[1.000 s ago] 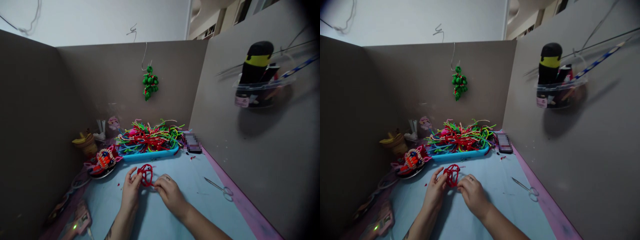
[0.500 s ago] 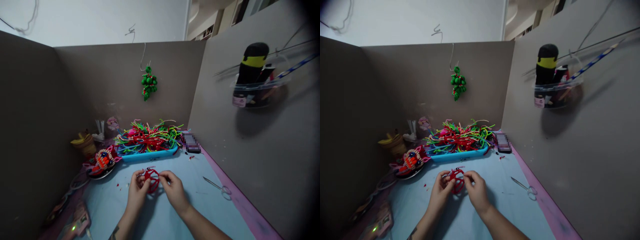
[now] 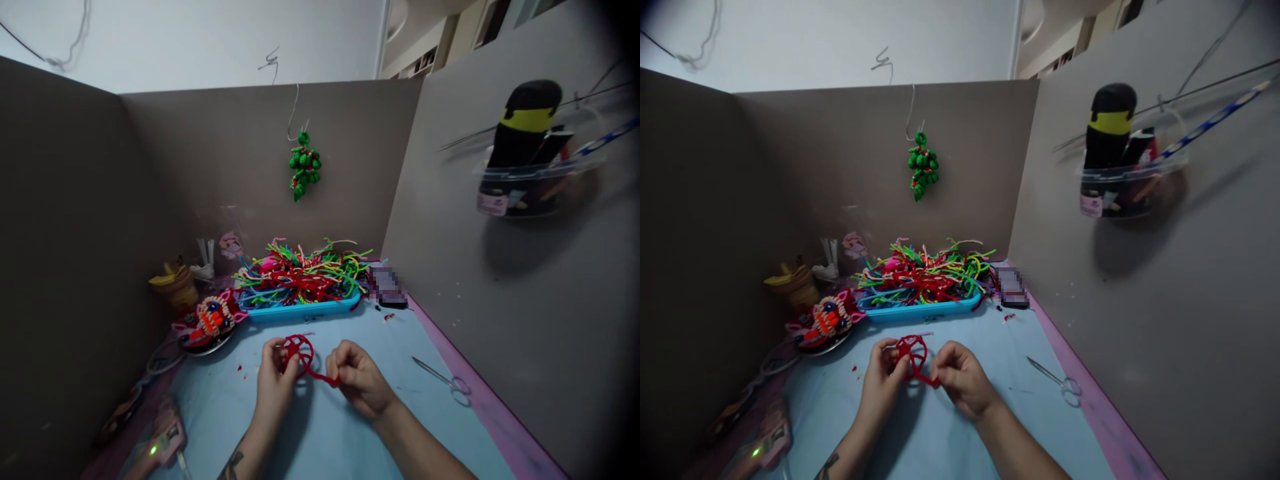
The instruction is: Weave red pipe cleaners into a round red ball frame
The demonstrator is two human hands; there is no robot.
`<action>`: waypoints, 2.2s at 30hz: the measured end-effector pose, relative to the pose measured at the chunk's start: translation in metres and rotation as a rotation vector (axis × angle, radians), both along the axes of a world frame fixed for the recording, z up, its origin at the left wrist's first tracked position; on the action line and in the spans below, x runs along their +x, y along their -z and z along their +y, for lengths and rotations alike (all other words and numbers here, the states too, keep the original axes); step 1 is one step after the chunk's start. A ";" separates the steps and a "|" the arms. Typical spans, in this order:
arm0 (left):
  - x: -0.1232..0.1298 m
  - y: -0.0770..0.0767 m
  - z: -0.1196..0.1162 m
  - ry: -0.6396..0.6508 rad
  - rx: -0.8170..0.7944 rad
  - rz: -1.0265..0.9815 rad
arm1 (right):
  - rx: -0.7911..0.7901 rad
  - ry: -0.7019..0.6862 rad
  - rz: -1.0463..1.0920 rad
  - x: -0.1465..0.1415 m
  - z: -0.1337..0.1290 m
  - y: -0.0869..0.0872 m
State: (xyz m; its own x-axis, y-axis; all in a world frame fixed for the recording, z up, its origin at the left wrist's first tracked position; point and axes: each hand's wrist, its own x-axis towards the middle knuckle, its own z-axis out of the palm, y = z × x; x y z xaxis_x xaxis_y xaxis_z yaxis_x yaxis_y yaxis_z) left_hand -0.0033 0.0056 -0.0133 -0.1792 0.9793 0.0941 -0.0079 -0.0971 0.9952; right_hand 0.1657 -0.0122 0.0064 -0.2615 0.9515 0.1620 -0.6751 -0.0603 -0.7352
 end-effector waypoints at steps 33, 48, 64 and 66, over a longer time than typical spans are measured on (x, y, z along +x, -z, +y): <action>0.013 -0.009 -0.013 0.185 -0.063 -0.155 | 0.276 0.595 -0.871 -0.025 0.007 0.027; 0.008 -0.020 -0.008 0.227 -0.127 -0.183 | 0.130 0.382 -0.879 -0.012 0.019 0.034; 0.009 -0.006 -0.009 0.319 -0.093 -0.103 | -0.162 0.236 -0.351 -0.020 0.021 0.032; 0.008 -0.004 -0.009 0.320 -0.088 -0.103 | -0.185 0.228 -0.335 -0.019 0.021 0.032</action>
